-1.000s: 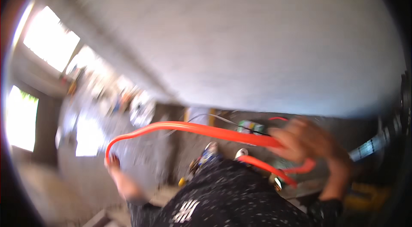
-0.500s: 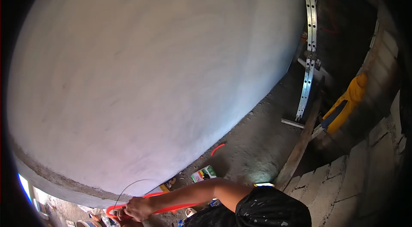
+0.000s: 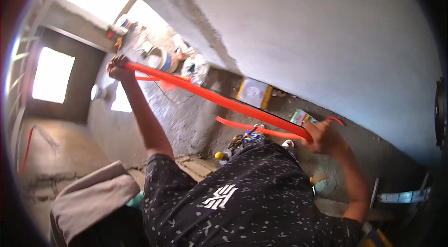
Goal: The person measures a length of red flexible conduit against a green fish tape, wraps electrical tape around a thin black wire to secure it, and then feeds the wire through the red conduit by hand.
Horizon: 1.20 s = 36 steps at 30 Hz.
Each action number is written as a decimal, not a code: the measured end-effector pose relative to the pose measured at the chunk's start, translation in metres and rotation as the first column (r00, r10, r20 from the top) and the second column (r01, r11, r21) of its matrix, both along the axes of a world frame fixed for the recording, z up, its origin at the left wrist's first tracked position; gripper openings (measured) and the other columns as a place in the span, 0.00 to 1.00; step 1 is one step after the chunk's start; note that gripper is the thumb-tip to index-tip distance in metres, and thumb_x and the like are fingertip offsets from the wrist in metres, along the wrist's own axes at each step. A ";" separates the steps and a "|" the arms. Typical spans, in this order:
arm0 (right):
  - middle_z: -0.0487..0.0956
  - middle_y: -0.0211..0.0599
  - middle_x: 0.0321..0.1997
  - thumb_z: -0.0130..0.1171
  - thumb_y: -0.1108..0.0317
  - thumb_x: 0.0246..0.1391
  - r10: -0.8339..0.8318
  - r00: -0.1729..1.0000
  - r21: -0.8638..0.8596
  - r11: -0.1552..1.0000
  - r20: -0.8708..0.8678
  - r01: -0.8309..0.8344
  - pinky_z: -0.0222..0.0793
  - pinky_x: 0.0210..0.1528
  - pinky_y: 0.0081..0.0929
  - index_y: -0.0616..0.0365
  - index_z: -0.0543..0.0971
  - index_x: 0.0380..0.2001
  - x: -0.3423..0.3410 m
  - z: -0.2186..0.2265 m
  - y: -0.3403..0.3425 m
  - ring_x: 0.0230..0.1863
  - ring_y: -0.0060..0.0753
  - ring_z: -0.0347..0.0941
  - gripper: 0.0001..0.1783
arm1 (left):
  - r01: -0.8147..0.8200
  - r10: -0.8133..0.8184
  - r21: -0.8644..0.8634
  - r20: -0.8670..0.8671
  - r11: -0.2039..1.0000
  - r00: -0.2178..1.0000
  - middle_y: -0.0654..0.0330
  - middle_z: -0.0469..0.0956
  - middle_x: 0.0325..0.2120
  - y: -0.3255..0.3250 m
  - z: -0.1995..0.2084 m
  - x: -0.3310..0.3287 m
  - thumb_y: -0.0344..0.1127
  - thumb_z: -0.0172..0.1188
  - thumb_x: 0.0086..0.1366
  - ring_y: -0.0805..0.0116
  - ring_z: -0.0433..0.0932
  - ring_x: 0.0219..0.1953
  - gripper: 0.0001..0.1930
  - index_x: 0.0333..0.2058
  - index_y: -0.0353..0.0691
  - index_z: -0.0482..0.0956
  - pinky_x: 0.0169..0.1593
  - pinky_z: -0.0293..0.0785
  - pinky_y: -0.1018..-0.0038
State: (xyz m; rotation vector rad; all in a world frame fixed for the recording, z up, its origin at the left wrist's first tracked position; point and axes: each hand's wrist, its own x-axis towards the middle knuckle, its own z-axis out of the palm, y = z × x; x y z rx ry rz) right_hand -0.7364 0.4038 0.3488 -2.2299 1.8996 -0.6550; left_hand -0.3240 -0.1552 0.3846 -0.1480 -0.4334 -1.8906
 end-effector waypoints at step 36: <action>0.64 0.33 0.08 0.58 0.49 0.53 0.096 0.983 0.218 0.974 -0.159 -0.060 0.61 0.19 0.36 0.57 0.71 0.27 -0.019 0.100 -0.031 0.11 0.38 0.64 0.21 | 0.487 0.507 -0.498 0.853 0.717 0.126 0.48 0.68 0.57 0.138 -0.035 -0.093 0.53 0.40 0.71 0.60 0.65 0.60 0.31 0.56 0.28 0.67 0.63 0.58 0.68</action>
